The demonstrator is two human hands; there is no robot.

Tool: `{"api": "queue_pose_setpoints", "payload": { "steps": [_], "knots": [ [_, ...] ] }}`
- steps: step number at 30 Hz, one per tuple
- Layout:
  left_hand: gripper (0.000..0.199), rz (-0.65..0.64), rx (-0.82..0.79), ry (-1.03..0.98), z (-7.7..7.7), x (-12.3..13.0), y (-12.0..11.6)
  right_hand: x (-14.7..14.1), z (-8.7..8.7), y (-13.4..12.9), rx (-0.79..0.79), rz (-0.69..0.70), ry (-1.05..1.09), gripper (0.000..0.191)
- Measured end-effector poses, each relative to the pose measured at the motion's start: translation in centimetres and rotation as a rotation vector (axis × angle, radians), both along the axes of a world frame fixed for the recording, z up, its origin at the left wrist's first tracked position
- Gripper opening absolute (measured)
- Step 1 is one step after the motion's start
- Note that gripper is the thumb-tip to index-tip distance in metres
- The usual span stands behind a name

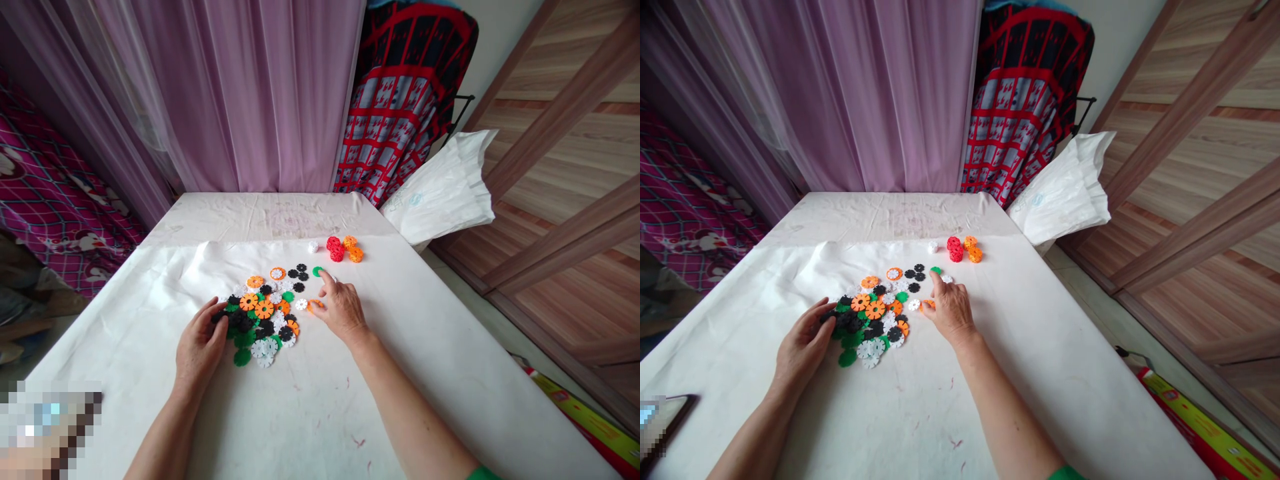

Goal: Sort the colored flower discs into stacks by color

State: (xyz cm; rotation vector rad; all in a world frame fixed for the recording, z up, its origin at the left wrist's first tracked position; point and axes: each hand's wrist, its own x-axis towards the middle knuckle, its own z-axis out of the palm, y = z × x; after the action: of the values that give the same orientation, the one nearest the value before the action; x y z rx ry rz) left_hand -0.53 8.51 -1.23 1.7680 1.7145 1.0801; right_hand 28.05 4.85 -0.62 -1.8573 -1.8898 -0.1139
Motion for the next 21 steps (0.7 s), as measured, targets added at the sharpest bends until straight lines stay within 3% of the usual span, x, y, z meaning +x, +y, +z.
{"api": "queue_pose_setpoints", "payload": {
  "steps": [7, 12, 16, 18, 21],
  "knots": [
    [0.040, -0.003, -0.001, 0.017, 0.0, 0.0, 0.0, 0.5, 1.8, -0.6, -0.188, 0.025, -0.057, 0.020],
    [0.039, -0.010, -0.005, 0.011, -0.1, -0.1, 0.0, -0.4, 2.4, -1.2, -0.302, 0.055, -0.122, 0.032],
    [0.038, -0.024, 0.017, 0.014, -0.1, -0.1, -0.1, -1.3, 2.2, -1.0, -0.308, 0.048, -0.079, 0.036],
    [0.039, -0.018, 0.020, 0.020, -0.1, -0.1, 0.0, -0.5, 2.4, -0.7, -0.276, 0.036, -0.018, 0.039],
    [0.039, -0.002, 0.011, 0.033, -0.1, -0.1, 0.0, 2.9, 2.9, -0.6, -0.170, -0.084, 0.133, 0.048]
  ]
}}
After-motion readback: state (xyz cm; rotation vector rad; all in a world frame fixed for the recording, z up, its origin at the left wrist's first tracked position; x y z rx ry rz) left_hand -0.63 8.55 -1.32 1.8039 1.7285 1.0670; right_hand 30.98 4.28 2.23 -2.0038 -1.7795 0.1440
